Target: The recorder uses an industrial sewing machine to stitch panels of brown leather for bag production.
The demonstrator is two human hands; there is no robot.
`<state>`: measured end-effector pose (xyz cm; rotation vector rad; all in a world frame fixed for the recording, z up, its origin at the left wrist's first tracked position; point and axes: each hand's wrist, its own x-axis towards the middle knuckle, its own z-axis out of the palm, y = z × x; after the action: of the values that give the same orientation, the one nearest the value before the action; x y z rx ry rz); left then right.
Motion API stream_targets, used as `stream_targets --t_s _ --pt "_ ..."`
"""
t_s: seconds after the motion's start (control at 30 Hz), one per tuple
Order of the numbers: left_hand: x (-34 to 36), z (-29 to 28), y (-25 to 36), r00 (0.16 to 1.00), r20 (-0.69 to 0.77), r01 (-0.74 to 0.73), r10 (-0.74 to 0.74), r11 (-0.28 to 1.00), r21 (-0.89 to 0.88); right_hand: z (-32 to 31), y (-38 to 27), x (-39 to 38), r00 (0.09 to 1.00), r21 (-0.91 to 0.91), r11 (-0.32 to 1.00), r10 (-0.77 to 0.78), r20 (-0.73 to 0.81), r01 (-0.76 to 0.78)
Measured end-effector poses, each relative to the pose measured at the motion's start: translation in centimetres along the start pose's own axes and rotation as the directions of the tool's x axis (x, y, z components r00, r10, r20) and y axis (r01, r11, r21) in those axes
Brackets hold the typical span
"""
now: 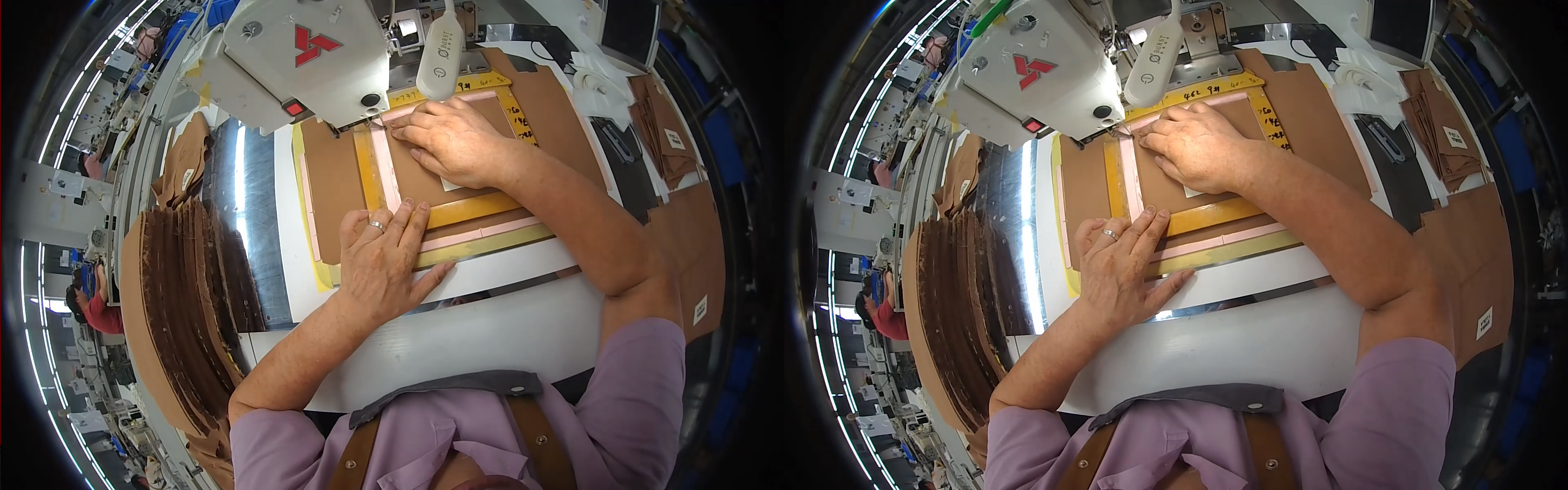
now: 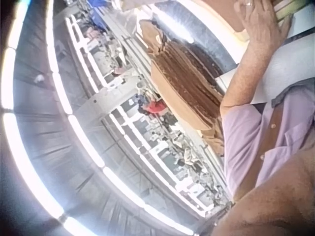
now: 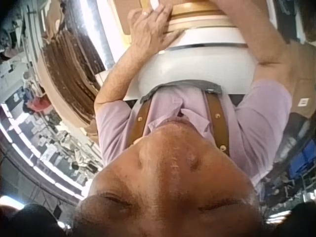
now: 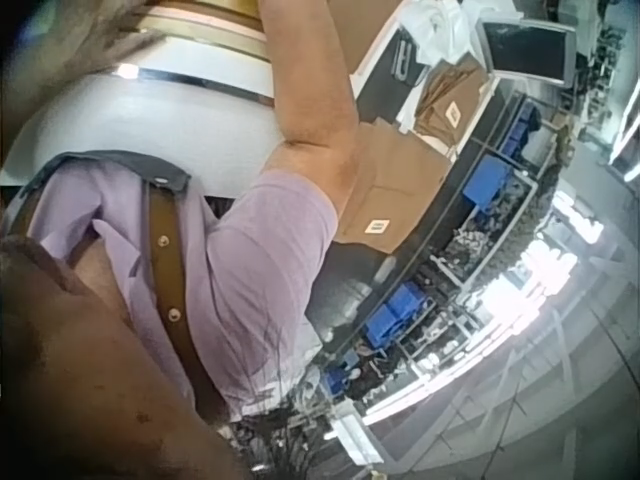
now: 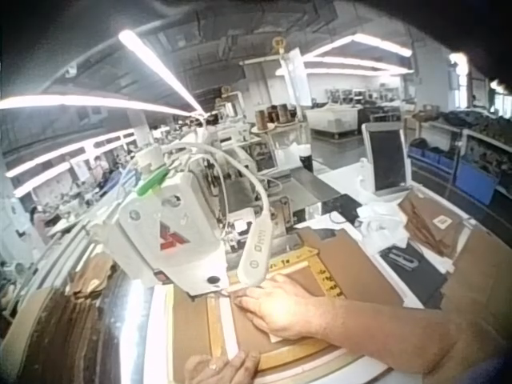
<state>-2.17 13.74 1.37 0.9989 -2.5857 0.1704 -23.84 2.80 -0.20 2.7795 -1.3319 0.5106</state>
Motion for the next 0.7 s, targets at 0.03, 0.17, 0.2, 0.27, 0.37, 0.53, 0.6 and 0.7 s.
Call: stream_targets --t_s 0.03,0.17,0.2,0.27,0.37,0.53,0.6,0.7 --pt "-0.1 -0.1 0.1 1.0 0.008 -0.003 0.003 1.0 -0.011 0.0 -0.3 -0.2 1.0 -0.006 1.0 -0.006 -0.009 0.006" --pt "0.1 -0.8 -0.1 0.999 0.034 -0.03 0.031 0.998 -0.049 0.1 -0.7 -1.2 0.999 -0.034 0.999 -0.029 -0.021 0.028" --pt "0.5 -0.8 -0.7 0.995 0.1 -0.016 0.029 0.992 -0.127 0.4 -0.7 -1.5 0.998 -0.038 0.999 -0.037 -0.05 0.036" --pt "1.6 -0.8 -2.1 0.986 0.165 -0.001 0.035 0.979 -0.202 0.6 -0.7 -1.9 0.996 -0.043 0.998 -0.045 -0.082 0.041" --pt "3.3 0.7 -4.3 0.998 0.06 0.013 0.003 0.961 -0.276 0.3 -1.0 -2.2 0.995 -0.014 0.999 -0.042 -0.09 0.04" --pt "5.1 1.4 -4.7 0.994 0.103 0.03 -0.019 0.994 -0.106 -2.3 -1.8 -4.7 0.99 -0.047 0.994 0.107 0.09 -0.103" --pt "5.4 1.8 -4.7 0.99 0.138 0.041 -0.032 0.997 -0.061 -1.8 -1.8 -5.7 0.991 -0.059 0.992 0.118 0.069 -0.114" --pt "5.3 2.6 -5.5 0.998 0.064 0.029 -0.026 0.999 -0.044 -1.9 -2.2 -5.5 0.985 -0.067 0.987 0.153 0.081 -0.148"
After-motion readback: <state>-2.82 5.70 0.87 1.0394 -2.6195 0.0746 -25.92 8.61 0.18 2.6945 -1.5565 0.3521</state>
